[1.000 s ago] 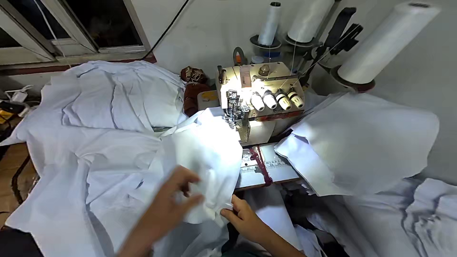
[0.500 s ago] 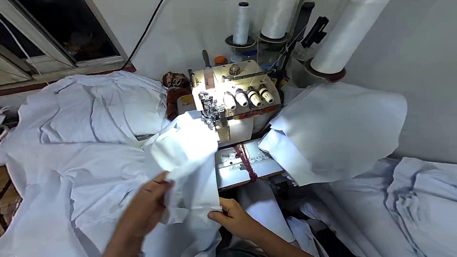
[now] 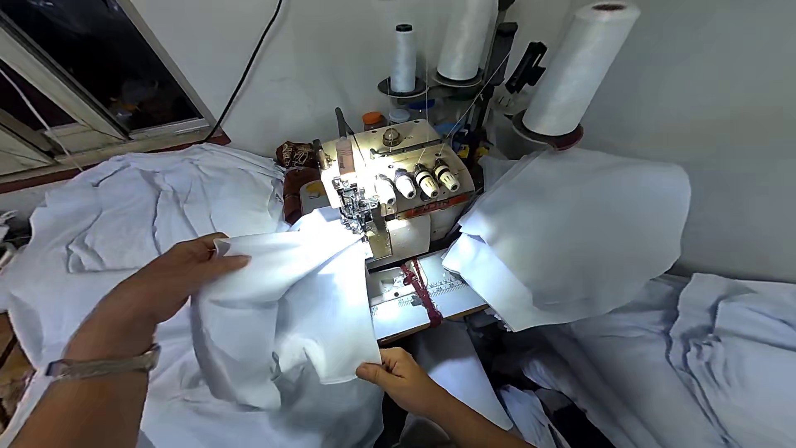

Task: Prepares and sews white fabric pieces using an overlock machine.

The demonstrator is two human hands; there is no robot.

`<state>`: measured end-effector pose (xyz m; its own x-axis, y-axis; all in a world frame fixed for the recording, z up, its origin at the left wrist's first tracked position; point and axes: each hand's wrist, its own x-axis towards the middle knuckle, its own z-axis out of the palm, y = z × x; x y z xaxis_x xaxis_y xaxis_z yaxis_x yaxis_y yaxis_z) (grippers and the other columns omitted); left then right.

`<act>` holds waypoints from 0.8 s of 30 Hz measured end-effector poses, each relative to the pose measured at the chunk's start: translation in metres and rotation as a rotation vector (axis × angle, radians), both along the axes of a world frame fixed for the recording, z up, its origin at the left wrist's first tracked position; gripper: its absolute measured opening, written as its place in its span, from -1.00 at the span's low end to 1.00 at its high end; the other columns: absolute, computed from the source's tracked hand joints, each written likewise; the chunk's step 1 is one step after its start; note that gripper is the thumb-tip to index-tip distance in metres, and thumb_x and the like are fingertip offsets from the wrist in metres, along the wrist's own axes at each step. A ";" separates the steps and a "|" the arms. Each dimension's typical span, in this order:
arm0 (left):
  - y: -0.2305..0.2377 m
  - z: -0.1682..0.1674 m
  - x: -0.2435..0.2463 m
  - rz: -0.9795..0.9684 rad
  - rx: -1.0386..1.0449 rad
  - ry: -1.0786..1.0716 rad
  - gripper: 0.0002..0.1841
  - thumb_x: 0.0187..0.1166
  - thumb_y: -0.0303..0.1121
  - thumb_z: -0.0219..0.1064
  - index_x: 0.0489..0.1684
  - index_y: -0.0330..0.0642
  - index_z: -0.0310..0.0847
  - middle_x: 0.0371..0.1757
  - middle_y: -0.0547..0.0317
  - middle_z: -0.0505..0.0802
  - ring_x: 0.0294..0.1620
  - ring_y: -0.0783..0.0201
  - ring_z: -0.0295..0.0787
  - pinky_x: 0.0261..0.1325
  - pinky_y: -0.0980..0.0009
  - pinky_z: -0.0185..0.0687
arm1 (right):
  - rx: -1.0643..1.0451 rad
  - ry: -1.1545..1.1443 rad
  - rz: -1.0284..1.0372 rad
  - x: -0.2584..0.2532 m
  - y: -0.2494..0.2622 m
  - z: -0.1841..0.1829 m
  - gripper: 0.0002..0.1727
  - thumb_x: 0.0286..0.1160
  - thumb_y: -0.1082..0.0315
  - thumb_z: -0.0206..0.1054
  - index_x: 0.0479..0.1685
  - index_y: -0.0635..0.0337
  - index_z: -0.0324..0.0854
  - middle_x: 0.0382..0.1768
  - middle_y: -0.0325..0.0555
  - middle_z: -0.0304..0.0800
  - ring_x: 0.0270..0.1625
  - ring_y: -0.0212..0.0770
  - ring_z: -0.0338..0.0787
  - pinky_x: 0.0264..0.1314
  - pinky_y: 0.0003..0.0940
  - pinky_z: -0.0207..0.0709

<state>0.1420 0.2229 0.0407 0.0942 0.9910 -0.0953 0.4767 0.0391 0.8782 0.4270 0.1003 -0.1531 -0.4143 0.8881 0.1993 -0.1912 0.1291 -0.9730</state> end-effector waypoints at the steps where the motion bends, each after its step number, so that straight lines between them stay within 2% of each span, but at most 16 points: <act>1: 0.005 -0.003 0.003 0.067 -0.058 0.049 -0.82 0.75 -0.45 0.19 0.16 -0.25 0.61 -0.32 0.10 0.81 -0.41 0.34 0.73 -0.30 0.35 0.69 | -0.012 -0.003 -0.016 -0.001 0.000 -0.003 -0.72 0.72 0.34 0.22 -0.05 0.42 0.72 -0.19 -0.14 0.85 -0.10 -0.53 0.79 0.09 -0.51 0.66; 3: 0.000 -0.002 0.010 0.080 -0.097 -0.050 -0.76 0.83 -0.39 0.05 0.04 -0.16 0.69 -0.43 0.19 0.85 -0.53 0.44 0.78 -0.46 0.50 0.74 | -0.022 -0.002 -0.028 -0.001 0.001 -0.007 -0.72 0.71 0.35 0.22 0.05 0.43 0.69 -0.10 -0.11 0.85 -0.03 -0.51 0.81 0.16 -0.49 0.67; 5: -0.005 0.000 0.008 0.018 -0.100 -0.220 -0.57 0.82 -0.42 -0.16 -0.27 -0.05 0.71 -0.57 0.32 0.85 -0.67 0.55 0.73 -0.61 0.61 0.67 | -0.029 0.001 -0.034 -0.001 -0.002 -0.009 -0.72 0.72 0.34 0.22 0.04 0.43 0.70 -0.12 -0.13 0.86 -0.04 -0.53 0.80 0.14 -0.52 0.66; 6: -0.002 -0.003 0.006 0.025 -0.117 -0.211 -0.57 0.84 -0.40 -0.17 -0.28 -0.06 0.71 -0.58 0.31 0.84 -0.68 0.56 0.73 -0.63 0.61 0.67 | -0.039 -0.005 -0.036 -0.001 -0.004 -0.009 -0.72 0.74 0.34 0.21 0.03 0.42 0.70 -0.12 -0.14 0.86 -0.05 -0.54 0.79 0.14 -0.52 0.65; 7: 0.003 -0.008 0.005 0.065 -0.135 -0.135 -0.63 0.87 -0.36 -0.09 -0.20 -0.13 0.70 -0.54 0.27 0.84 -0.63 0.53 0.74 -0.58 0.59 0.68 | -0.052 -0.014 -0.043 -0.001 -0.004 -0.009 -0.71 0.74 0.34 0.19 0.03 0.42 0.70 -0.14 -0.15 0.85 -0.05 -0.54 0.79 0.14 -0.51 0.65; 9: 0.013 -0.019 0.006 0.177 -0.156 -0.028 -0.71 0.84 -0.31 0.06 -0.01 -0.26 0.70 -0.38 0.19 0.82 -0.47 0.46 0.73 -0.35 0.49 0.69 | -0.071 -0.036 -0.060 -0.001 -0.004 -0.011 -0.70 0.76 0.35 0.15 0.05 0.44 0.69 -0.13 -0.11 0.85 -0.05 -0.51 0.79 0.16 -0.48 0.65; 10: 0.010 -0.020 0.011 0.225 -0.140 -0.038 -0.71 0.84 -0.27 0.07 0.01 -0.24 0.68 -0.36 0.21 0.80 -0.43 0.46 0.73 -0.30 0.49 0.70 | -0.076 -0.043 -0.064 -0.001 -0.005 -0.011 -0.70 0.75 0.37 0.14 0.09 0.46 0.68 -0.11 -0.08 0.85 -0.03 -0.50 0.80 0.18 -0.47 0.65; 12: -0.015 -0.012 0.026 0.224 -0.007 -0.039 -0.68 0.85 -0.19 0.05 -0.16 -0.13 0.68 -0.47 0.31 0.79 -0.52 0.50 0.73 -0.42 0.52 0.71 | -0.090 -0.049 -0.058 0.003 -0.008 -0.011 -0.69 0.74 0.42 0.12 0.16 0.49 0.64 -0.04 -0.05 0.84 0.02 -0.49 0.79 0.23 -0.48 0.64; 14: -0.055 -0.012 0.029 0.022 0.205 -0.014 -0.65 0.79 -0.21 0.06 -0.51 0.08 0.61 -0.62 0.53 0.70 -0.65 0.63 0.59 -0.59 0.64 0.53 | -0.102 -0.049 -0.059 0.011 -0.015 -0.007 -0.68 0.75 0.44 0.09 0.22 0.50 0.61 0.02 -0.03 0.84 0.06 -0.49 0.79 0.27 -0.48 0.64; 15: -0.072 -0.017 0.026 -0.136 0.285 -0.022 -0.67 0.72 -0.17 0.14 -0.53 0.25 0.68 -0.56 0.69 0.74 -0.58 0.76 0.59 -0.51 0.72 0.53 | -0.104 -0.051 -0.068 0.016 -0.019 -0.004 -0.67 0.75 0.45 0.08 0.24 0.50 0.60 0.04 -0.02 0.83 0.08 -0.49 0.79 0.28 -0.48 0.64; 16: -0.086 -0.022 0.025 -0.312 0.332 -0.015 -0.74 0.74 -0.07 0.20 -0.34 0.34 0.81 -0.37 0.80 0.82 -0.37 0.86 0.65 -0.30 0.78 0.59 | -0.108 -0.050 -0.075 0.020 -0.023 -0.001 -0.66 0.75 0.45 0.06 0.27 0.50 0.59 0.07 -0.02 0.83 0.09 -0.49 0.79 0.30 -0.48 0.63; 17: -0.097 -0.029 0.030 -0.437 0.367 0.002 -0.75 0.77 -0.07 0.18 -0.13 0.27 0.83 -0.19 0.79 0.86 -0.17 0.92 0.66 -0.09 0.79 0.60 | -0.115 -0.045 -0.078 0.024 -0.026 0.002 -0.66 0.76 0.45 0.05 0.29 0.49 0.58 0.09 -0.03 0.82 0.10 -0.50 0.78 0.30 -0.49 0.63; 18: -0.105 -0.038 0.038 -0.515 0.391 0.011 -0.72 0.80 -0.09 0.15 0.02 0.15 0.82 -0.08 0.70 0.88 -0.05 0.91 0.67 0.06 0.78 0.59 | -0.122 -0.035 -0.081 0.028 -0.029 0.003 -0.65 0.76 0.46 0.05 0.32 0.49 0.56 0.10 -0.05 0.81 0.11 -0.51 0.78 0.30 -0.50 0.63; 19: -0.110 -0.050 0.046 -0.554 0.406 0.014 -0.68 0.82 -0.10 0.12 0.09 0.01 0.80 -0.07 0.55 0.90 -0.02 0.87 0.68 0.10 0.76 0.59 | -0.129 -0.022 -0.082 0.031 -0.032 0.005 -0.65 0.76 0.46 0.04 0.34 0.48 0.55 0.12 -0.08 0.80 0.12 -0.52 0.77 0.30 -0.51 0.63; 21: -0.113 -0.072 0.058 -0.562 0.428 0.040 -0.59 0.83 -0.11 0.09 0.06 -0.22 0.79 -0.21 0.24 0.89 -0.18 0.74 0.70 -0.03 0.72 0.60 | -0.133 -0.001 -0.098 0.034 -0.037 0.006 -0.66 0.76 0.46 0.04 0.32 0.46 0.55 0.12 -0.11 0.79 0.12 -0.53 0.76 0.29 -0.51 0.64; 24: -0.110 -0.085 0.070 -0.559 0.459 0.109 -0.54 0.84 -0.07 0.05 0.01 -0.23 0.81 -0.36 0.17 0.84 -0.36 0.65 0.66 -0.22 0.71 0.54 | -0.133 -0.001 -0.146 0.033 -0.037 0.011 -0.67 0.75 0.46 0.03 0.28 0.44 0.57 0.09 -0.12 0.79 0.10 -0.53 0.77 0.27 -0.51 0.65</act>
<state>0.2124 0.1132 -0.0445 0.6114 0.7401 0.2801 0.4032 -0.5959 0.6945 0.4596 0.0636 -0.1422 -0.2792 0.9573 0.0754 -0.1786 0.0254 -0.9836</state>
